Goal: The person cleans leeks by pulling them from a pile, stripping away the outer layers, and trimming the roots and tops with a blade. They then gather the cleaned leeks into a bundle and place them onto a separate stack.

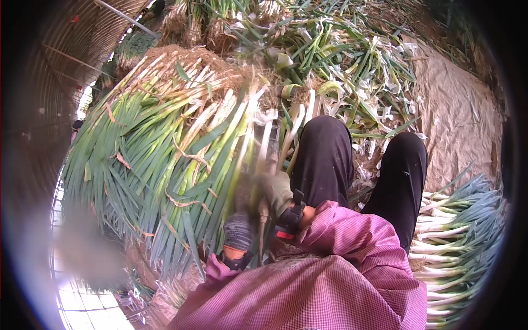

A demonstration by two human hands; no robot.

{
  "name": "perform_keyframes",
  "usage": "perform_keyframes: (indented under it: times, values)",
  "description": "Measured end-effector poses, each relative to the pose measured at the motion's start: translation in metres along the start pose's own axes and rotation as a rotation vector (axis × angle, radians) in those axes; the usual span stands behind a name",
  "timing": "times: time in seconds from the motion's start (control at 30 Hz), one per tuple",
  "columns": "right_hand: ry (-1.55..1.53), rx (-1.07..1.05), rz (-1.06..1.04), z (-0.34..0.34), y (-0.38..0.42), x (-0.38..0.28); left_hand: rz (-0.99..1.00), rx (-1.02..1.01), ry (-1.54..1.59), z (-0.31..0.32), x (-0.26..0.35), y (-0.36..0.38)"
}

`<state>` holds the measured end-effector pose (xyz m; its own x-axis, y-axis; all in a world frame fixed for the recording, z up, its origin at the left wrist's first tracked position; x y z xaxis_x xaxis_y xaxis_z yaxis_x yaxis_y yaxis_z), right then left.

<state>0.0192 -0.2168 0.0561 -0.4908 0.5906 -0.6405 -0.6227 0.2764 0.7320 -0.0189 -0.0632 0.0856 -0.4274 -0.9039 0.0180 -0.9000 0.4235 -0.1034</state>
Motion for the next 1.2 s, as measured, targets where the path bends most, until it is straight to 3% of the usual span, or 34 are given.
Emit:
perform_keyframes:
  times: [0.13, 0.23, 0.33, 0.43, 0.53, 0.6, 0.63, 0.73, 0.8, 0.83, 0.9, 1.0, 1.07, 1.13, 1.2]
  values:
    - [0.113, -0.117, 0.05, 0.002, 0.006, -0.001, 0.008, -0.023, -0.007, 0.004, 0.002, 0.021]
    - [-0.043, -0.298, 0.177, -0.002, 0.026, -0.014, 0.015, -0.013, 0.0, 0.0, 0.006, 0.025]
    - [0.328, -0.13, 0.152, -0.004, 0.016, -0.013, 0.013, -0.027, 0.016, 0.0, 0.006, 0.024]
    - [0.177, -0.213, 0.018, 0.008, -0.002, 0.006, -0.003, -0.062, 0.074, -0.001, 0.002, 0.016]
    - [0.157, -0.267, 0.061, 0.027, -0.029, 0.028, -0.137, -0.201, 0.182, 0.007, -0.01, 0.008]
    - [0.239, -0.24, -0.009, 0.024, -0.036, 0.024, -0.27, -0.313, 0.281, 0.014, -0.016, 0.007]
    - [0.279, -0.225, -0.043, 0.022, -0.034, 0.017, -0.244, -0.279, 0.351, 0.018, -0.02, 0.008]
    - [0.47, -0.23, 0.123, 0.02, -0.021, 0.014, -0.259, -0.249, 0.539, 0.024, -0.025, 0.007]
    - [0.249, -0.221, 0.057, 0.02, -0.019, 0.009, -0.397, -0.328, 0.63, 0.02, -0.023, 0.01]
    - [0.14, -0.217, 0.024, 0.02, -0.016, 0.004, -0.36, -0.326, 0.609, 0.021, -0.024, 0.009]
    - [0.226, -0.311, 0.081, 0.011, 0.008, -0.01, -0.285, -0.315, 0.568, 0.025, -0.029, 0.006]
    - [0.211, -0.311, 0.033, 0.017, 0.004, -0.008, -0.321, -0.31, 0.584, 0.023, -0.025, 0.0]
    - [0.16, -0.239, -0.005, 0.022, -0.009, 0.003, 0.055, -0.236, 0.216, 0.037, -0.014, -0.01]
    - [0.117, -0.137, -0.023, 0.02, -0.019, 0.006, 0.28, -0.07, -0.036, 0.058, -0.016, -0.021]
    - [0.029, -0.153, -0.051, 0.017, -0.017, 0.002, 0.282, 0.066, -0.087, 0.056, -0.022, -0.038]
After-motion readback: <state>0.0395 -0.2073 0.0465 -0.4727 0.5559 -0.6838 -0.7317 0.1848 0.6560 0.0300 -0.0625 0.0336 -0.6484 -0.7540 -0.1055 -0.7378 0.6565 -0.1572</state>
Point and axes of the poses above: each hand's wrist, its own y-axis away from the middle knuckle, its own z-axis out of the palm, x = y × z, the point moved 8 cm from there along -y, towards the middle knuckle, and after that the axes turned 12 degrees about x, right-handed, at the moved point
